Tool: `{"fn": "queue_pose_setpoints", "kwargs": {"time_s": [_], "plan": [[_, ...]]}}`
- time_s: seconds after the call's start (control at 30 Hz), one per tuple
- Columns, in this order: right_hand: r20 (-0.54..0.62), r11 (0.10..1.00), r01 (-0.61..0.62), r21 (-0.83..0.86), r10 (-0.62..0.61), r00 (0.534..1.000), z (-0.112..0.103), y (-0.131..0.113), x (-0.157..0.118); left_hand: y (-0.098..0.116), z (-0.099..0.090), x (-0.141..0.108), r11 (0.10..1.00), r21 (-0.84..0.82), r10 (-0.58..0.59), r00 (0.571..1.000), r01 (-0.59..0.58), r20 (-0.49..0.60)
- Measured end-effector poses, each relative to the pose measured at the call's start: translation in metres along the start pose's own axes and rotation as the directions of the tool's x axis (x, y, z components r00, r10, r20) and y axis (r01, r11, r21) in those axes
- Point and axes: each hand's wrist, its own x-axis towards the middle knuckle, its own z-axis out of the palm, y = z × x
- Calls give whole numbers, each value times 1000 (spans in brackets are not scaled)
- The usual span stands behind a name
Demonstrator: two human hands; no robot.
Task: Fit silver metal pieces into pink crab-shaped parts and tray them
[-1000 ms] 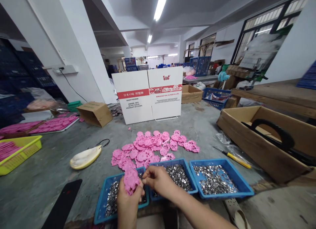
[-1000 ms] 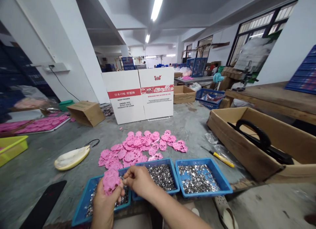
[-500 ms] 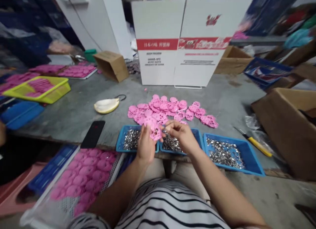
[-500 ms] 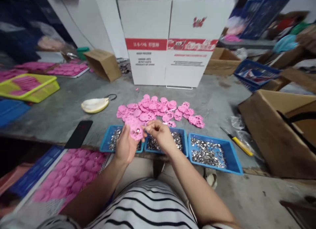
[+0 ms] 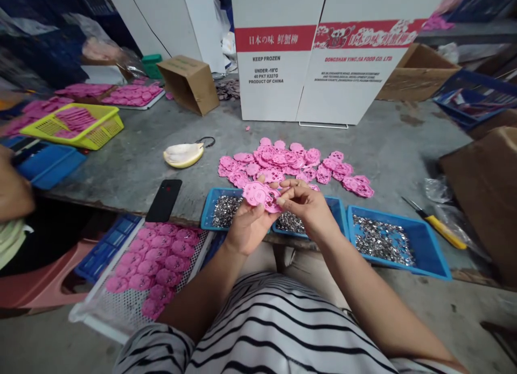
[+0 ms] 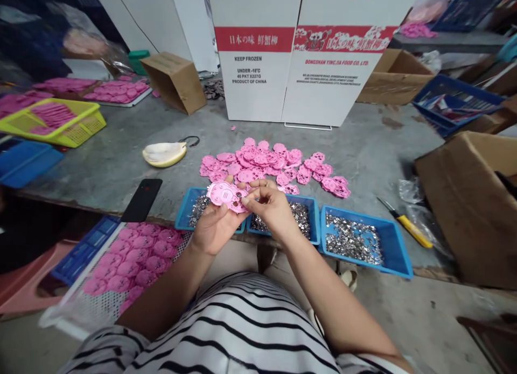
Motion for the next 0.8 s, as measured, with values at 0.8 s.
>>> {"fn": "queue_pose_setpoints", "kwargs": {"time_s": [0.8], "plan": [[67, 1000, 3, 10, -4, 998, 13, -6, -7, -5, -10, -4, 983, 104, 158, 987, -152, -43]]}}
